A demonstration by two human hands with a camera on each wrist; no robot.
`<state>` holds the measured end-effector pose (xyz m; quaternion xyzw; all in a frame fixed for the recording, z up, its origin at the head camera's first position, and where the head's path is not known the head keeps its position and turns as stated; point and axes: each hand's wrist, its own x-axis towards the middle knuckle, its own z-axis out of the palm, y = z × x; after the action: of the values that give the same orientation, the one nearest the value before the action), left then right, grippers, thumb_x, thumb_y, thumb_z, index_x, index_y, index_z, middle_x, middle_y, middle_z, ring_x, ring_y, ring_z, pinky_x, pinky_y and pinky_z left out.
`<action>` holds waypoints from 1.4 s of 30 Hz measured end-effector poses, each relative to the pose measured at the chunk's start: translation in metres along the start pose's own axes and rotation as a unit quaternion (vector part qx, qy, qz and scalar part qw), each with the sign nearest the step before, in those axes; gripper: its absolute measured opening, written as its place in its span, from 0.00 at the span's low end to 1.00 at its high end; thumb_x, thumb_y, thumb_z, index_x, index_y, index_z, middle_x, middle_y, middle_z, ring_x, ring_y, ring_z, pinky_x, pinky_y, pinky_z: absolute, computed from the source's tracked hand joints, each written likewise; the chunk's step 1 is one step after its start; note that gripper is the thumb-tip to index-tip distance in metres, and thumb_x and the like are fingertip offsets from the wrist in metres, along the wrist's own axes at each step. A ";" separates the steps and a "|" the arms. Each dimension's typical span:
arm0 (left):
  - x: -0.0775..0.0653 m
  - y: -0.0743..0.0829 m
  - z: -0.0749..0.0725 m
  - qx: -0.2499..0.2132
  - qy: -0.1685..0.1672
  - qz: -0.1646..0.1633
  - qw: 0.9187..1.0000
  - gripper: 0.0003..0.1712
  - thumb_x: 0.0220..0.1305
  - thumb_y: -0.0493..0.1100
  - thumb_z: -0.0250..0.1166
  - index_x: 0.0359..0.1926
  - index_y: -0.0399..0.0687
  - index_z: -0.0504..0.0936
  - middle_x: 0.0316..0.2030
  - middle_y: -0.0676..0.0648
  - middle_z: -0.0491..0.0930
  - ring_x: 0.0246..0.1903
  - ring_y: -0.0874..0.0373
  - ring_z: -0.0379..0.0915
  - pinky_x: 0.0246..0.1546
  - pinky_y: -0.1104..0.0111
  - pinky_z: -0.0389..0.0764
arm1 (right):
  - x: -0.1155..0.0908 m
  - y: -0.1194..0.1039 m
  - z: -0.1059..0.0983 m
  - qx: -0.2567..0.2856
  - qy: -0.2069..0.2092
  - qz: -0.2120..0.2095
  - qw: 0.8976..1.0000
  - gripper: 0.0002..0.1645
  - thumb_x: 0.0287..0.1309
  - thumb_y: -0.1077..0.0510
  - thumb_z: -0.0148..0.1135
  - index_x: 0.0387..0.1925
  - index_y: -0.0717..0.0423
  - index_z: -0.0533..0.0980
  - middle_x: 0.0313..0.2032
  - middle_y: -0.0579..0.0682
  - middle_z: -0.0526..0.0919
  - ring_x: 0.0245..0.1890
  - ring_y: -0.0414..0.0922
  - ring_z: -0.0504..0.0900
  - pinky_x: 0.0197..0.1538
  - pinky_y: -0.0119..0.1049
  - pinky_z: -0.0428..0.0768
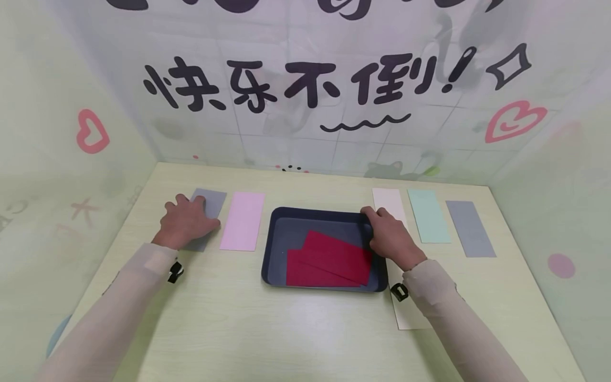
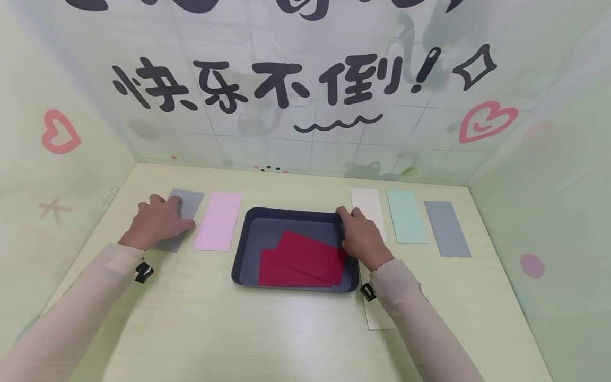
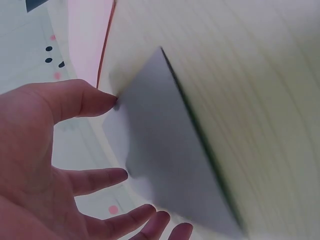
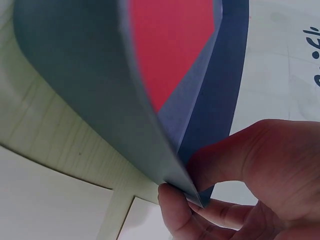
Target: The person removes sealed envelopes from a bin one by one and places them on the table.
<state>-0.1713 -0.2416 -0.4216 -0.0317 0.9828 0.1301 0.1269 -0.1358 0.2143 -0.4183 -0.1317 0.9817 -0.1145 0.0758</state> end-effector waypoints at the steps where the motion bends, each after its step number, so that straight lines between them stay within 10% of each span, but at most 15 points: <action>1: 0.000 -0.001 0.000 0.000 -0.001 0.001 1.000 0.41 0.55 0.53 0.58 0.64 0.32 0.62 0.47 0.23 0.57 0.44 0.26 0.56 0.29 0.42 0.72 | 0.000 0.000 0.000 0.000 0.000 0.000 1.000 0.38 0.52 0.70 0.61 0.66 0.55 0.64 0.48 0.63 0.73 0.27 0.51 0.76 0.31 0.43 0.78; 13: -0.001 0.007 -0.001 -0.001 0.009 0.031 0.999 0.40 0.56 0.55 0.60 0.62 0.31 0.63 0.51 0.22 0.56 0.45 0.25 0.55 0.29 0.41 0.72 | 0.000 0.000 -0.001 0.002 -0.001 0.000 1.000 0.38 0.52 0.70 0.60 0.66 0.55 0.64 0.48 0.63 0.73 0.27 0.51 0.76 0.30 0.43 0.78; 27: -0.024 0.090 -0.015 0.019 0.039 0.119 0.992 0.40 0.59 0.55 0.59 0.68 0.39 0.65 0.64 0.28 0.57 0.56 0.25 0.57 0.37 0.39 0.75 | 0.001 0.001 0.001 0.002 -0.001 0.005 1.000 0.38 0.52 0.70 0.59 0.66 0.53 0.64 0.49 0.63 0.73 0.28 0.51 0.76 0.31 0.43 0.78; 35: -0.039 0.138 -0.009 0.064 0.073 0.209 0.973 0.37 0.62 0.55 0.63 0.69 0.45 0.69 0.64 0.34 0.62 0.56 0.30 0.62 0.34 0.49 0.79 | 0.001 -0.001 -0.001 0.001 -0.005 0.008 1.000 0.38 0.53 0.70 0.59 0.66 0.54 0.63 0.49 0.63 0.73 0.27 0.51 0.76 0.31 0.43 0.78; 42: -0.050 0.172 0.009 0.118 0.054 0.313 0.941 0.34 0.62 0.55 0.64 0.67 0.50 0.72 0.61 0.41 0.68 0.54 0.40 0.67 0.36 0.50 0.78 | 0.001 -0.001 -0.001 0.002 -0.003 0.008 1.000 0.38 0.53 0.70 0.59 0.66 0.54 0.64 0.49 0.63 0.73 0.28 0.52 0.76 0.32 0.43 0.78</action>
<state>-0.1368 -0.0721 -0.3747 0.2862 0.9567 0.0442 0.0292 -0.1366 0.2136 -0.4175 -0.1245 0.9823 -0.1151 0.0799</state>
